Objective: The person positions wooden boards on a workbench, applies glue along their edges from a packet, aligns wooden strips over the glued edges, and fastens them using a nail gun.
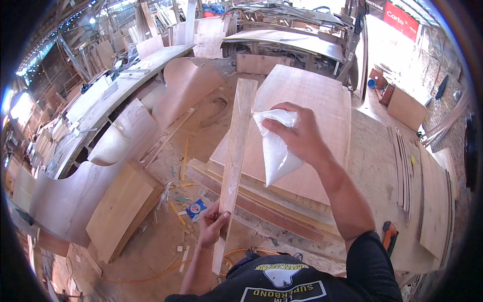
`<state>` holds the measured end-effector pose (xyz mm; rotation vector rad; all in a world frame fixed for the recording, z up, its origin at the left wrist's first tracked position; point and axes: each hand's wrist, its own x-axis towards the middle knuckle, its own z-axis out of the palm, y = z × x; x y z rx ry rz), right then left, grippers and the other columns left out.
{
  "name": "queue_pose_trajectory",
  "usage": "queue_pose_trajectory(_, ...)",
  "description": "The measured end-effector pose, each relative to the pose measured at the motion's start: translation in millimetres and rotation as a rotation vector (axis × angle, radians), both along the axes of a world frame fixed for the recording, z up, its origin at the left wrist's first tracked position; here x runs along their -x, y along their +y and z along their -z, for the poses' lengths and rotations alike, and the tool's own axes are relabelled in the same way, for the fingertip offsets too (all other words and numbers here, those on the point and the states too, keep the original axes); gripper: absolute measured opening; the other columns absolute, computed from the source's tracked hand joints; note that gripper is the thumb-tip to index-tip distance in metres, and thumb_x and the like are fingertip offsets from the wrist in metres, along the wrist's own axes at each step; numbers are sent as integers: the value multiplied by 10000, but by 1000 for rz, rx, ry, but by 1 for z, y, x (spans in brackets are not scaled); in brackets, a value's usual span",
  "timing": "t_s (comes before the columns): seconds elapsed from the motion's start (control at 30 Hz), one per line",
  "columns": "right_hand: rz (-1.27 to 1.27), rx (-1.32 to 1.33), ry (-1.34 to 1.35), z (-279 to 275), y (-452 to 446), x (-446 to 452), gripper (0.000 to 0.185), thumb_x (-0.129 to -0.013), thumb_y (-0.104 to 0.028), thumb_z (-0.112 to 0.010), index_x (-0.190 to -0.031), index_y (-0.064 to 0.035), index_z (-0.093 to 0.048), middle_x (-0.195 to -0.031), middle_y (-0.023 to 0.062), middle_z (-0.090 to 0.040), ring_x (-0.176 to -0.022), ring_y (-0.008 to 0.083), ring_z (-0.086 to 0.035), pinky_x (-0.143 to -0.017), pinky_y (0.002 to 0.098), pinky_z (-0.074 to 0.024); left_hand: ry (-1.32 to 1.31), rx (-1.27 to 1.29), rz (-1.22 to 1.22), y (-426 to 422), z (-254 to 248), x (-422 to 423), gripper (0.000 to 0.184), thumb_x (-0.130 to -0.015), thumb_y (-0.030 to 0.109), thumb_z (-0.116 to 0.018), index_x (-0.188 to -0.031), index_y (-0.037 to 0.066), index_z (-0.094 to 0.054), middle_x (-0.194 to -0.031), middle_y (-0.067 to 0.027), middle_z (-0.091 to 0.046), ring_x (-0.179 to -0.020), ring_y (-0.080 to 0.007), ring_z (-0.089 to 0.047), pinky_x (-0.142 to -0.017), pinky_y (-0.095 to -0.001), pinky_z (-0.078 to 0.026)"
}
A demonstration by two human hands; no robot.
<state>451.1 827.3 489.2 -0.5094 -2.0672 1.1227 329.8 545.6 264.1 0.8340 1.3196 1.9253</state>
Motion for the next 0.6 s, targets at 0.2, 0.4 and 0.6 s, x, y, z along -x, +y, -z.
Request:
queue_pose_trajectory(0.2,-31,23,-38,6,-1,-1,323,-893,-226,-846,-1093,0,-733,-918,94,-758,-784,148,-717,-692,310,-564,-21,49,6,9,-1,-1,545,-971,83,-718,-1473,-61,-562,-1063,47,-652,-886,-31,-564,-771,-183,-446)
queue_pose_trajectory(0.4,-65,47,-65,11,-12,-3,316,-888,-215,-847,-1088,3,-736,-908,94,-758,-790,145,-715,-689,314,-560,-45,27,43,18,-6,-1,559,-983,124,-713,-1491,-44,-549,-1124,33,-666,-968,-48,-578,-854,-208,-450)
queue_pose_trajectory(0.6,-72,65,-140,19,-20,-5,331,-889,-234,-850,-1092,1,-736,-918,95,-759,-797,145,-715,-694,321,-561,-45,29,48,26,-9,1,549,-989,139,-707,-1482,-48,-554,-1192,15,-669,-1040,-63,-583,-928,-243,-454)
